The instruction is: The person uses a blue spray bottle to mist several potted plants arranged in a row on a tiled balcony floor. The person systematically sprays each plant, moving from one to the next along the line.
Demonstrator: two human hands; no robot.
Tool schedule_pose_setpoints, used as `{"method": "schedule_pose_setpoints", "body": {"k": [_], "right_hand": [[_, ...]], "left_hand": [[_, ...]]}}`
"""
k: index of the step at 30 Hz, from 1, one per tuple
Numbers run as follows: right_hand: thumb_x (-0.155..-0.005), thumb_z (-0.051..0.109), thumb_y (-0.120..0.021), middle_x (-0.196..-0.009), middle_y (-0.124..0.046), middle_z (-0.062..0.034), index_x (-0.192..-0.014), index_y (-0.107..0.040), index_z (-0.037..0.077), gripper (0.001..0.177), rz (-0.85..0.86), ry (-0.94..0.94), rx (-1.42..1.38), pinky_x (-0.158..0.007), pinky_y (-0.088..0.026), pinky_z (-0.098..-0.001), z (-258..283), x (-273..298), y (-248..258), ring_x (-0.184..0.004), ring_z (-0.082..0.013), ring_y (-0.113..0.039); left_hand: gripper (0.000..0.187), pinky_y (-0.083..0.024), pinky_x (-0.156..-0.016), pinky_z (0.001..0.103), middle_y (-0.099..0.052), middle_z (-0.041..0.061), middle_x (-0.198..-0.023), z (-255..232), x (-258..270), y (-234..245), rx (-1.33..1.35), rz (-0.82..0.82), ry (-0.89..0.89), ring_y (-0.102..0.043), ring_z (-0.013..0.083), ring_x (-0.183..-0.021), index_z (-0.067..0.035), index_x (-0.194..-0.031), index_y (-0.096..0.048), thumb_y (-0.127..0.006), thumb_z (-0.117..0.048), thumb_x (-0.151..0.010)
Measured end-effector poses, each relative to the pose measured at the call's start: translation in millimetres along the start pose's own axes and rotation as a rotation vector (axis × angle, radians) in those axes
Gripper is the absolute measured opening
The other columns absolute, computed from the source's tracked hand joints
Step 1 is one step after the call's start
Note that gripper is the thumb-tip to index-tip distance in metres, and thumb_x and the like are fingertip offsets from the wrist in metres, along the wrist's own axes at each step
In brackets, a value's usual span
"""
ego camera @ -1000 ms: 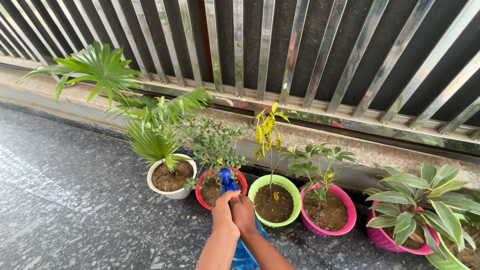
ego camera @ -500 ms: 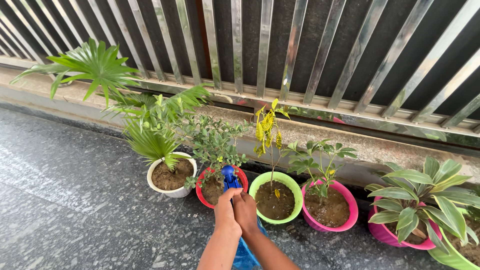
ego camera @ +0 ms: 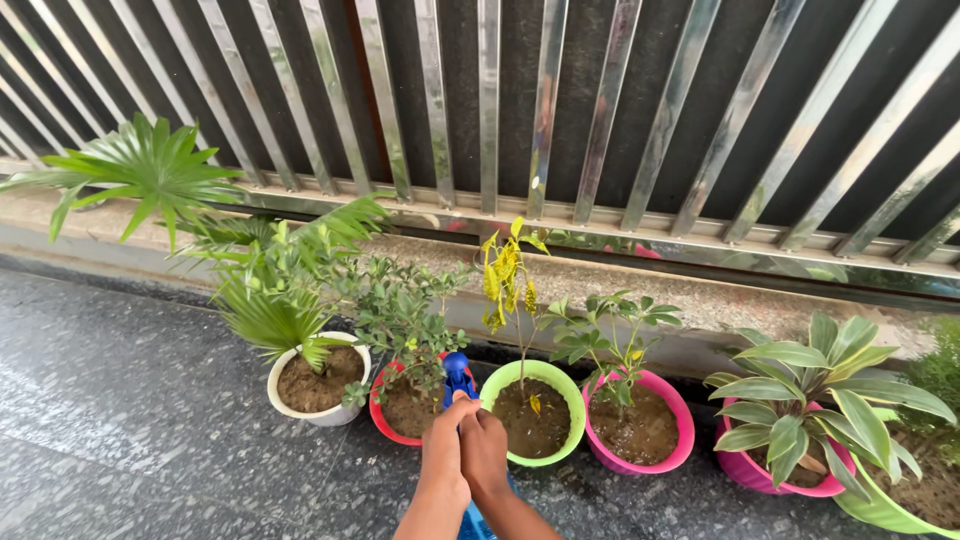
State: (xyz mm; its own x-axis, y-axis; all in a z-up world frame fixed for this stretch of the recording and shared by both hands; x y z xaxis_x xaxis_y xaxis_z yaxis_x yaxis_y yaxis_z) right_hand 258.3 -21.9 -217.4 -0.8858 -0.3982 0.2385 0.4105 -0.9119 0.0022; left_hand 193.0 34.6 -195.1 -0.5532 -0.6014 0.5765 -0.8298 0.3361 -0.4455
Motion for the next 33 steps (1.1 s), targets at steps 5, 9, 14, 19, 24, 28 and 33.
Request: {"method": "schedule_pose_setpoints", "body": {"k": [5,9,14,19,24,28,33], "right_hand": [[-0.095,0.04,-0.059,-0.07,-0.067,-0.012,-0.088,-0.069,-0.002,0.043,-0.082,0.095,0.018,-0.06,-0.047,-0.0405,10,-4,11,-0.063,-0.019,-0.06],[-0.095,0.038,-0.058,-0.074,-0.069,-0.0169,-0.092,-0.067,0.0,0.04,-0.203,0.209,0.199,-0.062,-0.05,-0.0443,20,-5,26,-0.067,-0.0246,-0.065],[-0.095,0.042,-0.062,-0.068,-0.068,-0.0122,-0.088,-0.07,-0.001,0.044,-0.232,0.056,0.022,-0.059,-0.048,-0.04,15,4,54,-0.063,-0.0191,-0.063],[-0.095,0.046,-0.064,-0.071,-0.067,-0.0017,-0.087,-0.072,-0.002,0.049,-0.164,0.048,-0.343,-0.057,-0.045,-0.0337,-3,18,84,-0.064,-0.0103,-0.056],[-0.093,0.044,-0.06,-0.066,-0.066,-0.0044,-0.087,-0.069,0.0,0.045,-0.22,0.105,-0.014,-0.054,-0.045,-0.034,-1,16,124,-0.059,-0.0134,-0.059],[-0.092,0.045,-0.058,-0.064,-0.067,-0.0039,-0.088,-0.068,0.004,0.042,-0.249,0.174,0.174,-0.055,-0.047,-0.0316,30,26,142,-0.059,-0.0125,-0.061],[-0.097,0.047,-0.063,-0.065,-0.062,-0.005,-0.08,-0.069,-0.004,0.054,-0.215,0.006,-0.063,-0.054,-0.041,-0.0338,40,40,170,-0.061,-0.0128,-0.054]], "left_hand": [[0.037,-0.048,-0.071,0.036,-0.066,0.009,-0.082,-8,3,-10,-0.185,0.004,-0.112,-0.063,0.0221,-0.077,0.004,-0.089,-0.072,-0.075,-0.029,-0.071],[0.046,-0.046,-0.069,0.034,-0.063,0.007,-0.079,-9,5,-22,-0.312,0.066,-0.204,-0.059,0.0192,-0.075,0.005,-0.087,-0.068,-0.078,-0.039,-0.076],[0.059,-0.052,-0.072,0.033,-0.073,0.013,-0.084,2,16,-38,-0.568,0.047,-0.214,-0.069,0.019,-0.079,0.007,-0.089,-0.072,-0.077,-0.05,-0.076],[0.061,-0.052,-0.073,0.034,-0.074,0.015,-0.088,35,34,-55,-0.633,0.169,-0.058,-0.07,0.0201,-0.081,0.009,-0.093,-0.075,-0.077,-0.049,-0.074],[0.061,-0.052,-0.081,0.034,-0.072,0.014,-0.094,58,41,-76,-0.478,0.231,-0.041,-0.068,0.0199,-0.089,0.008,-0.101,-0.071,-0.076,-0.046,-0.073],[0.063,-0.05,-0.084,0.034,-0.069,0.014,-0.1,64,55,-95,-0.369,0.197,-0.016,-0.066,0.0205,-0.094,0.006,-0.108,-0.068,-0.076,-0.046,-0.074],[0.067,-0.05,-0.087,0.031,-0.068,0.014,-0.105,82,89,-118,-0.332,0.193,-0.038,-0.065,0.0179,-0.099,0.006,-0.111,-0.06,-0.077,-0.05,-0.077]]}}
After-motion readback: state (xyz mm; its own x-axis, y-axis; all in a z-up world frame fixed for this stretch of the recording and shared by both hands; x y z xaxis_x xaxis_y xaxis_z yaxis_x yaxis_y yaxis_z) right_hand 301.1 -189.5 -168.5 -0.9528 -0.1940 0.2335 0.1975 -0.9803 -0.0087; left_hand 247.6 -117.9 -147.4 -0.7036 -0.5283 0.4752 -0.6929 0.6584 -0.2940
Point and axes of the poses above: each hand's wrist, its own x-axis away from the middle knuckle, its own y-axis out of the back of the hand, z = x × y, the point moved 7 cm from there along -x, towards the middle knuckle
